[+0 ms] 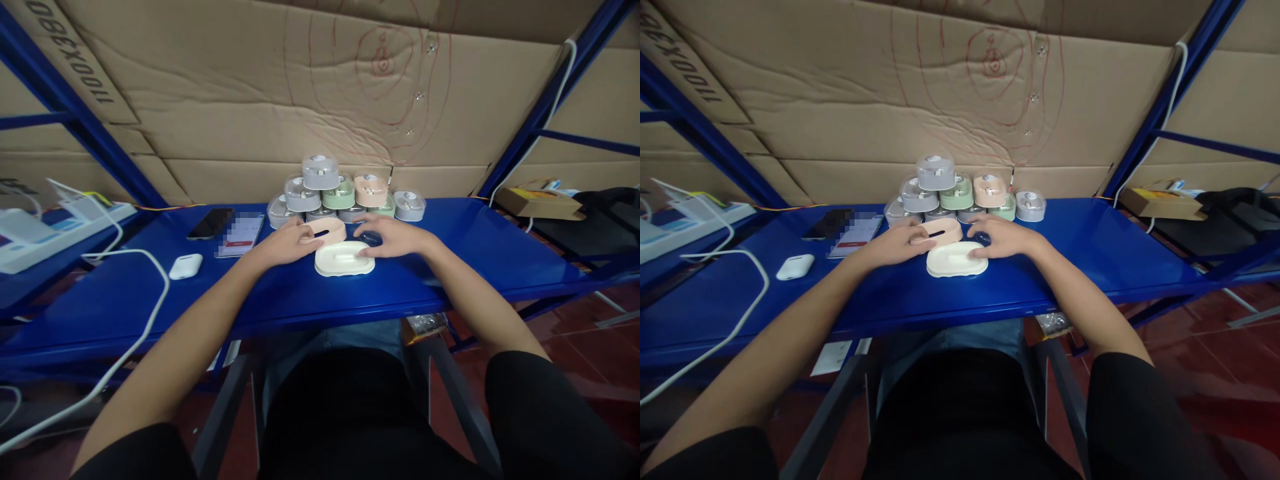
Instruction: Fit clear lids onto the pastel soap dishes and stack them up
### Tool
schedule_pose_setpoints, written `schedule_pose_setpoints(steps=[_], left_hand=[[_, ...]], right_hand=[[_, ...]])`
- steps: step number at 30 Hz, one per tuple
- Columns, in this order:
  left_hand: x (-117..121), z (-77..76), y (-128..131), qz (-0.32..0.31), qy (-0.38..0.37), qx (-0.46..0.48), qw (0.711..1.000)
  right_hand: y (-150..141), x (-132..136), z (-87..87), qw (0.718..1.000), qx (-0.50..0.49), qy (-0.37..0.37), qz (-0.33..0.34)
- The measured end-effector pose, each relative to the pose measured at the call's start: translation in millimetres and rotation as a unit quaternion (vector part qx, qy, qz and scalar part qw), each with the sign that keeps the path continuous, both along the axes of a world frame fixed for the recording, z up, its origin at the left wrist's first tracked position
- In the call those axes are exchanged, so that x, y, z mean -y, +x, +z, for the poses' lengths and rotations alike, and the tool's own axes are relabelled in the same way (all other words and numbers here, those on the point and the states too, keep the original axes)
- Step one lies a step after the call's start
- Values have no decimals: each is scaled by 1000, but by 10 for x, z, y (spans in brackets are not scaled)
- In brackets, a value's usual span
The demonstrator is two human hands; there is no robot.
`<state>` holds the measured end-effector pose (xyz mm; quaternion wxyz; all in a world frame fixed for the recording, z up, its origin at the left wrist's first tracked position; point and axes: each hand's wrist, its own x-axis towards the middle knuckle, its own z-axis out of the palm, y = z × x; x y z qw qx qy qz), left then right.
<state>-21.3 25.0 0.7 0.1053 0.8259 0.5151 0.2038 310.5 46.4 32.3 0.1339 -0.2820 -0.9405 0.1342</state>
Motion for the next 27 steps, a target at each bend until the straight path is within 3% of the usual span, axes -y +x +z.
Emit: schedule_pose_setpoints(steps=[8, 15, 19, 23, 25, 27], left_hand=[[-2, -12, -6, 0, 7, 1, 1000], [-9, -19, -28, -7, 7, 0, 1000], [-5, -8, -43, -10, 2, 14, 1000], [-9, 3, -45, -20, 8, 0, 1000], [-8, 10, -39, -20, 7, -2, 1000], [5, 27, -28, -18, 9, 9, 1000]], right_hand=[[-195, 93, -80, 999, 36, -18, 7], [-51, 78, 37, 996, 68, -54, 26], [51, 52, 140, 997, 29, -64, 28], [189, -94, 156, 995, -5, 26, -95], [239, -182, 114, 984, 44, 51, -162], [261, -249, 65, 974, 111, 28, -195]])
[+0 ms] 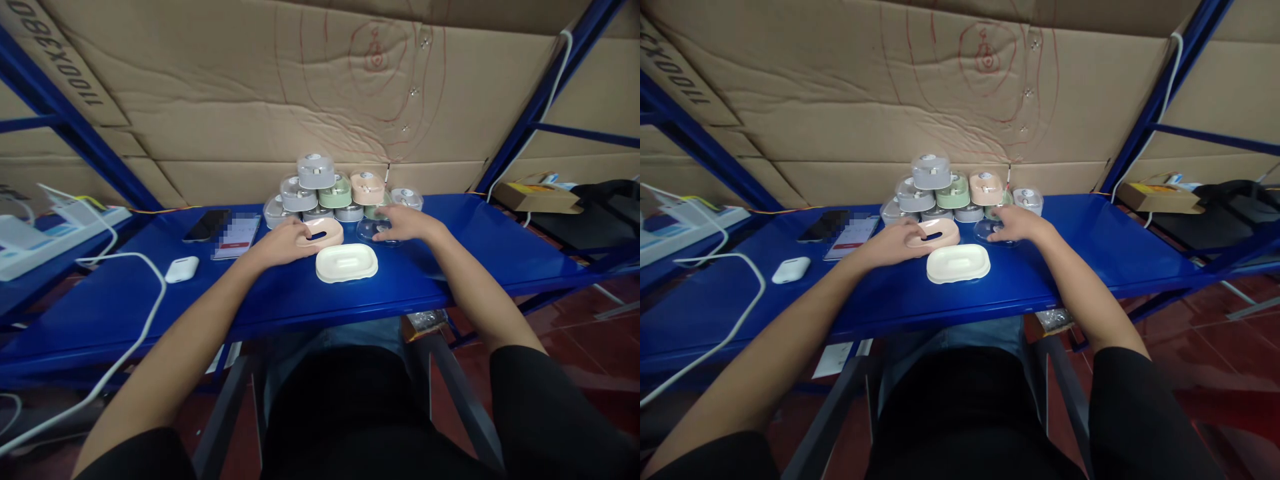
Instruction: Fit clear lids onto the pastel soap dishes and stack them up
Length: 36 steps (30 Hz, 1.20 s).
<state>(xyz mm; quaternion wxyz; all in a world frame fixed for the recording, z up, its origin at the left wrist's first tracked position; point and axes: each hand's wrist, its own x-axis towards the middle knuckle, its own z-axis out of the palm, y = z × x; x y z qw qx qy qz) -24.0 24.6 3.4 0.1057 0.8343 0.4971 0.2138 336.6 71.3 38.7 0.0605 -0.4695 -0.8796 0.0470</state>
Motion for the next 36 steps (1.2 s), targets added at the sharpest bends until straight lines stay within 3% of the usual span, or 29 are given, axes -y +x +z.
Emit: schedule_pose_setpoints(steps=[4, 9, 12, 20, 28, 36], left_hand=[[89, 72, 54, 2, 23, 47, 999], [294, 121, 231, -114, 39, 88, 989], [394, 89, 354, -139, 24, 76, 987], [445, 83, 411, -142, -9, 40, 989], [435, 53, 447, -104, -63, 3, 993], [336, -114, 479, -75, -98, 106, 987]], right_hand=[[-15, -46, -47, 997, 33, -60, -21], [-21, -34, -19, 996, 45, -73, -31], [-17, -34, -17, 995, 57, -69, -36], [-22, -41, -37, 997, 39, -57, -32], [-42, 43, 41, 999, 26, -5, -46], [-99, 160, 59, 979, -156, 116, 67]])
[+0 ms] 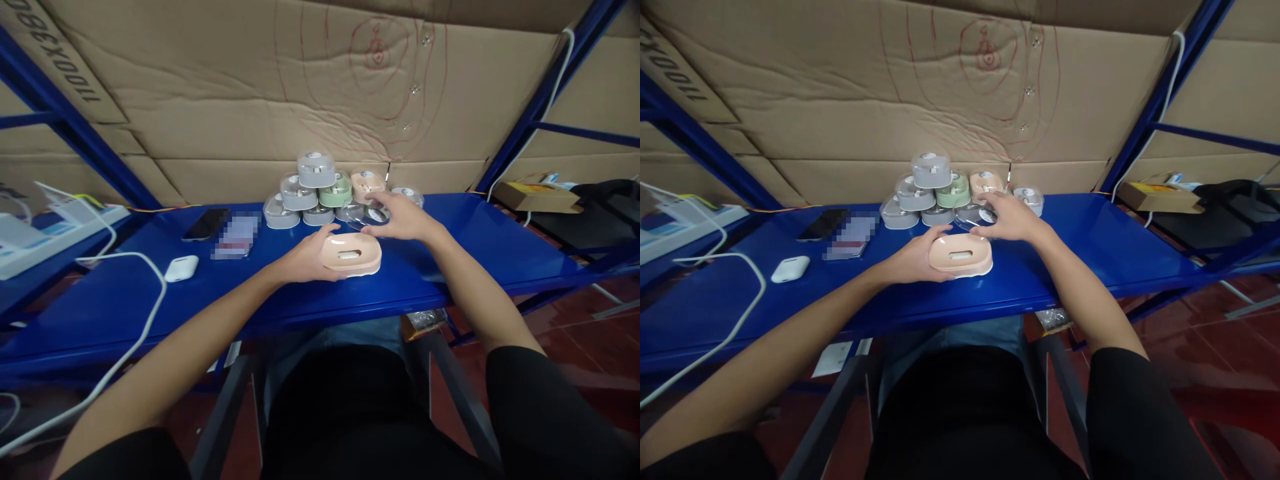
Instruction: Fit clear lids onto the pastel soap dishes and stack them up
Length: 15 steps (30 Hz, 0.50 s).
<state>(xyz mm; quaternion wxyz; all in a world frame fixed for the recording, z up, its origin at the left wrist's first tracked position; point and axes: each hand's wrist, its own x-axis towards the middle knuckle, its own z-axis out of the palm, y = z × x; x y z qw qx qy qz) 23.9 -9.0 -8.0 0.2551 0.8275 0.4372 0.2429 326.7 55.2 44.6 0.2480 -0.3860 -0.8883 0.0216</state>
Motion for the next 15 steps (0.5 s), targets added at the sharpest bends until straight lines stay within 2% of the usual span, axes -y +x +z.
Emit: schedule_pose_setpoints(steps=[3, 7, 15], left_hand=[[9, 4, 26, 6, -4, 30, 1000], [11, 2, 65, 19, -11, 59, 998], [-19, -31, 57, 55, -25, 70, 996]], right_hand=[[-71, 94, 5, 998, -42, 6, 53], [-166, 191, -5, 992, -35, -22, 119], [-221, 187, -64, 989, -27, -48, 135]])
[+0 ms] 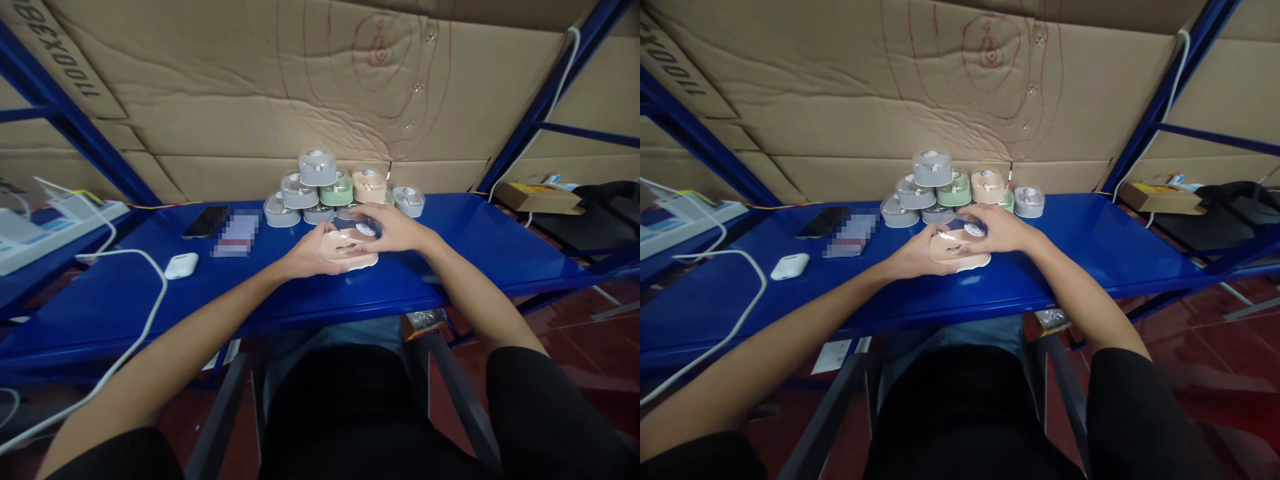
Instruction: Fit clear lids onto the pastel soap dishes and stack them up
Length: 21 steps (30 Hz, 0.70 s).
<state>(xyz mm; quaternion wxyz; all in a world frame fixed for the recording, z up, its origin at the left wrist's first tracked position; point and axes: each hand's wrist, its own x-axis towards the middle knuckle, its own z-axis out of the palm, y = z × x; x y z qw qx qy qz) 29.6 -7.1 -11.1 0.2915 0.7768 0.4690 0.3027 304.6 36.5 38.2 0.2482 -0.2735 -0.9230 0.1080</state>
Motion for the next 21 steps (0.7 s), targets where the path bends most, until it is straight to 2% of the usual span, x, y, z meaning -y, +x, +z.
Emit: schedule_pose_setpoints(steps=[5, 10, 21], left_hand=[[-29, 8, -51, -8, -1, -22, 1000], [-66, -40, -94, -39, 7, 10, 999], [-23, -17, -30, -11, -20, 50, 998]], right_hand=[[-5, 45, 53, 999, 31, -31, 0], [-19, 65, 66, 998, 39, -44, -3], [-38, 78, 59, 999, 41, -35, -3]])
